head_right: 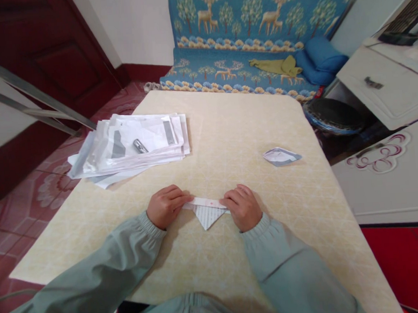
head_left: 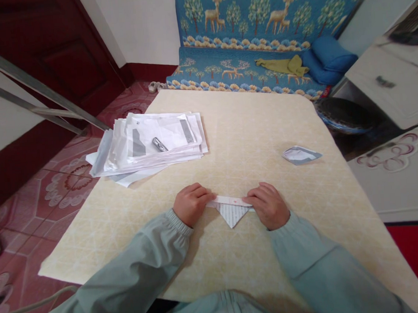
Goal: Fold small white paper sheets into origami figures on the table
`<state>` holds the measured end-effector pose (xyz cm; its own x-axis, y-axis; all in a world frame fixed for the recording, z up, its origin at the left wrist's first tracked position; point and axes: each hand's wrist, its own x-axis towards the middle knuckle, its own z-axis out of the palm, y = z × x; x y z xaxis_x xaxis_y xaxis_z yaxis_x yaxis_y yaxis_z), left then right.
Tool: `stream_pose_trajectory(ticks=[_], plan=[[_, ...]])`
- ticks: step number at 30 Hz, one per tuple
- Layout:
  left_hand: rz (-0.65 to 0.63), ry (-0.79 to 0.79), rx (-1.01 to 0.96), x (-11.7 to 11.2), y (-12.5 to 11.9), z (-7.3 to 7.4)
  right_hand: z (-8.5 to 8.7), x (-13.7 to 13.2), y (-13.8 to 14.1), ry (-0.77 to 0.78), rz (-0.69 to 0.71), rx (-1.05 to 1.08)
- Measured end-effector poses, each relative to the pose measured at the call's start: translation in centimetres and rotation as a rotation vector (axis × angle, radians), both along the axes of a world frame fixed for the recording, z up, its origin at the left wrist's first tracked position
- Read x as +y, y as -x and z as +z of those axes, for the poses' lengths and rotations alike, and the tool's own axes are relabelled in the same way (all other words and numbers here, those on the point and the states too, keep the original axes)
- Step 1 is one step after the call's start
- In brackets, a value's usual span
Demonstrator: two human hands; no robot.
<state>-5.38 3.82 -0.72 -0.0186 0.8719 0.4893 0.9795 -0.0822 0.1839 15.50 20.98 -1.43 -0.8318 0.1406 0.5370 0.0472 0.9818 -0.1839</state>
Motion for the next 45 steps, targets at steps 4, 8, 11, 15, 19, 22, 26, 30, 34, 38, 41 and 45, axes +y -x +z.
stream_pose_trajectory(ticks=[4, 8, 11, 15, 19, 22, 26, 30, 34, 38, 41, 45], plan=[[0.018, 0.013, 0.083, -0.5, -0.3, -0.1, 0.1, 0.0, -0.3, -0.037, 0.010, -0.011], [0.043, 0.029, 0.158, -0.9, -0.5, 0.0, 0.4, 0.0, -0.4, -0.076, 0.023, -0.009], [0.041, 0.035, 0.177, -1.0, -0.7, 0.1, 0.4, -0.1, -0.4, -0.076, 0.036, 0.003], [0.030, 0.059, 0.186, -1.3, -0.9, 0.5, 0.3, 0.0, -0.4, -0.104, 0.027, 0.049], [0.032, 0.130, 0.156, -1.5, -1.3, 1.1, 0.4, -0.1, -0.6, -0.130, -0.020, 0.065], [0.022, 0.195, 0.125, -1.6, -1.7, 1.6, 0.6, -0.2, -0.7, -0.136, -0.021, 0.059], [0.004, 0.227, 0.109, -1.5, -1.9, 1.8, 0.8, -0.2, -0.9, -0.133, -0.010, 0.045], [-0.036, 0.228, 0.102, -1.1, -1.9, 1.7, 0.8, -0.2, -1.1, -0.134, -0.002, 0.047], [-0.057, 0.153, 0.044, -0.8, -1.8, 1.1, 1.1, -0.2, -1.1, -0.152, 0.004, 0.031], [-0.040, 0.048, -0.073, -0.8, -1.6, 0.5, 1.2, -0.2, -1.0, -0.160, 0.000, 0.009], [-0.025, 0.039, -0.139, -0.9, -1.6, 0.3, 1.6, -0.5, -1.0, -0.142, -0.030, -0.029], [-0.051, 0.059, -0.159, -0.7, -1.6, 0.4, 2.5, -1.5, -0.7, -0.128, -0.071, -0.145]])
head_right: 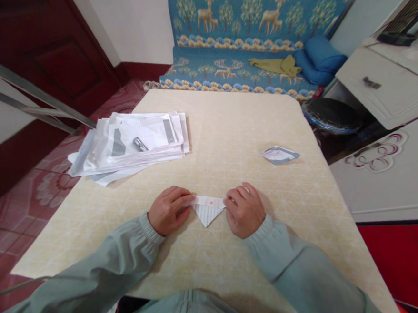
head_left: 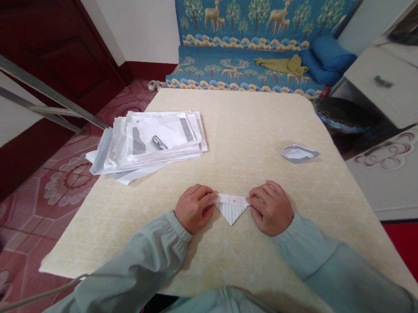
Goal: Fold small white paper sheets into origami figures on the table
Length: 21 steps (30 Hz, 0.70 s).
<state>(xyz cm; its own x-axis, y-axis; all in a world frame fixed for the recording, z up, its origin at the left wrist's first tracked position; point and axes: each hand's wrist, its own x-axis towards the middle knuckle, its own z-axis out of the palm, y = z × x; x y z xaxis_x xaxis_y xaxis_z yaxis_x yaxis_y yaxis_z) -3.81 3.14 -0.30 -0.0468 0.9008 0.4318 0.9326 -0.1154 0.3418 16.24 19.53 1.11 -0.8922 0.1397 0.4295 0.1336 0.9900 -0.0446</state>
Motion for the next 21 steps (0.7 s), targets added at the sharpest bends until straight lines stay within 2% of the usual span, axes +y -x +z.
stream_pose_trajectory(ticks=[4, 9, 14, 18, 21], plan=[[-0.039, 0.007, -0.059, 0.2, 0.2, 0.1, 0.2, -0.9, 0.4, -0.019, -0.029, -0.005], [-0.091, -0.025, -0.180, 0.3, 0.8, -0.2, -1.1, -0.8, 0.4, -0.004, 0.029, 0.096], [-0.080, -0.054, -0.238, 0.6, 1.2, -0.8, -1.9, -0.2, 0.2, 0.106, 0.021, 0.147], [-0.075, -0.055, -0.293, 0.8, 1.3, -0.9, -1.8, 0.0, 0.3, 0.209, 0.026, 0.128], [-0.077, -0.052, -0.344, 0.7, 1.2, -0.9, -1.8, 0.1, 0.4, 0.231, 0.066, 0.139]])
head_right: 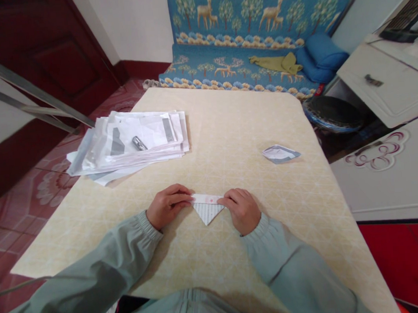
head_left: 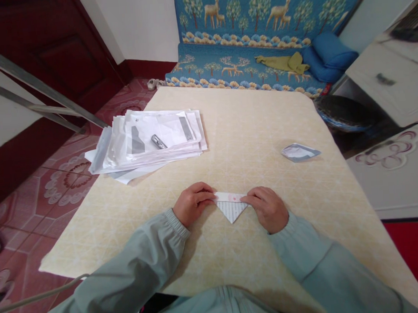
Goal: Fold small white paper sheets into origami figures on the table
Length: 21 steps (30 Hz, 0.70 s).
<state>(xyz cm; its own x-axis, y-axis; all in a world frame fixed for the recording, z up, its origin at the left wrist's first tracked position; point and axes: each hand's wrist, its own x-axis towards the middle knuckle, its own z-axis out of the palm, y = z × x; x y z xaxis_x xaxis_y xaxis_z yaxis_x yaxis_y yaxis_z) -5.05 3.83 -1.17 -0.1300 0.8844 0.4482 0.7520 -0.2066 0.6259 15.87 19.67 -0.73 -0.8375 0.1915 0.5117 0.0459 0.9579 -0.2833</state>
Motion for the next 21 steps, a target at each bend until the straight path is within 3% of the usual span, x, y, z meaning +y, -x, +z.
stream_pose_trajectory(ticks=[6, 10, 15, 21], plan=[[0.006, 0.034, 0.082, -0.2, -0.5, 0.4, -0.3, 0.1, 0.1, -0.072, 0.054, 0.027], [0.016, 0.059, 0.189, -0.3, -0.8, 0.7, 0.4, -0.2, 0.0, -0.061, 0.036, -0.027], [-0.023, 0.036, 0.259, -1.3, -1.3, 1.0, 2.3, -0.5, 0.9, 0.059, -0.096, -0.292], [0.084, 0.067, 0.374, -3.4, -3.2, 0.8, 3.3, -0.3, 3.4, 0.134, -0.317, -0.450]])
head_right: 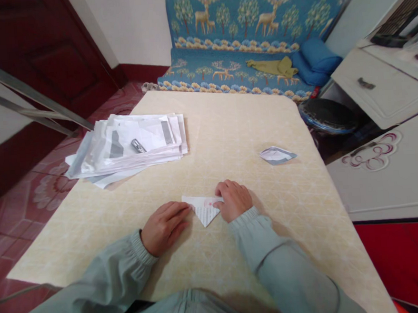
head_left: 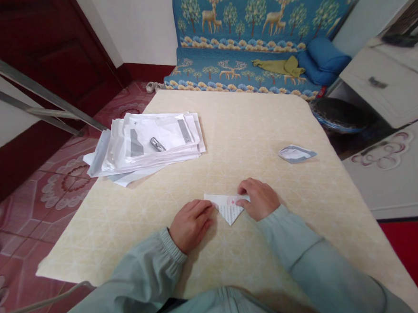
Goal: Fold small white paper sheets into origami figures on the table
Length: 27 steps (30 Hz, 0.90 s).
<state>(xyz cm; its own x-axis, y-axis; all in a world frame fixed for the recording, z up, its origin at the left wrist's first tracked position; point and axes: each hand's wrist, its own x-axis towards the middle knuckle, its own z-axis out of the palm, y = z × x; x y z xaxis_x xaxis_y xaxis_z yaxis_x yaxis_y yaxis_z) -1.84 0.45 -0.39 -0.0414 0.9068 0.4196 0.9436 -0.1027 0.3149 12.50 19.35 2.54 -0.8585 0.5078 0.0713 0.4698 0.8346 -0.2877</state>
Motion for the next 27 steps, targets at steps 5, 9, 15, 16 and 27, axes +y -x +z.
stream_pose_trajectory(ticks=[5, 9, 15, 16, 27], plan=[[0.013, -0.013, -0.081, -1.4, -0.7, -0.1, 0.0, 0.2, 0.3, 0.105, 0.021, -0.063], [0.125, -0.107, -0.442, -1.4, -0.3, 0.7, -0.5, 0.6, 0.2, 0.457, 0.005, 0.111], [0.370, -0.204, -1.446, 4.4, 0.9, 2.7, 0.8, 0.6, 2.8, 0.757, -0.134, 0.586], [0.319, -0.204, -1.555, 5.9, 1.1, 3.1, 1.0, 0.4, 3.4, 0.745, -0.150, 0.645], [0.086, -0.166, -1.767, 11.8, 2.1, 1.8, -1.8, -1.4, 5.2, 0.653, -0.175, 0.827]])
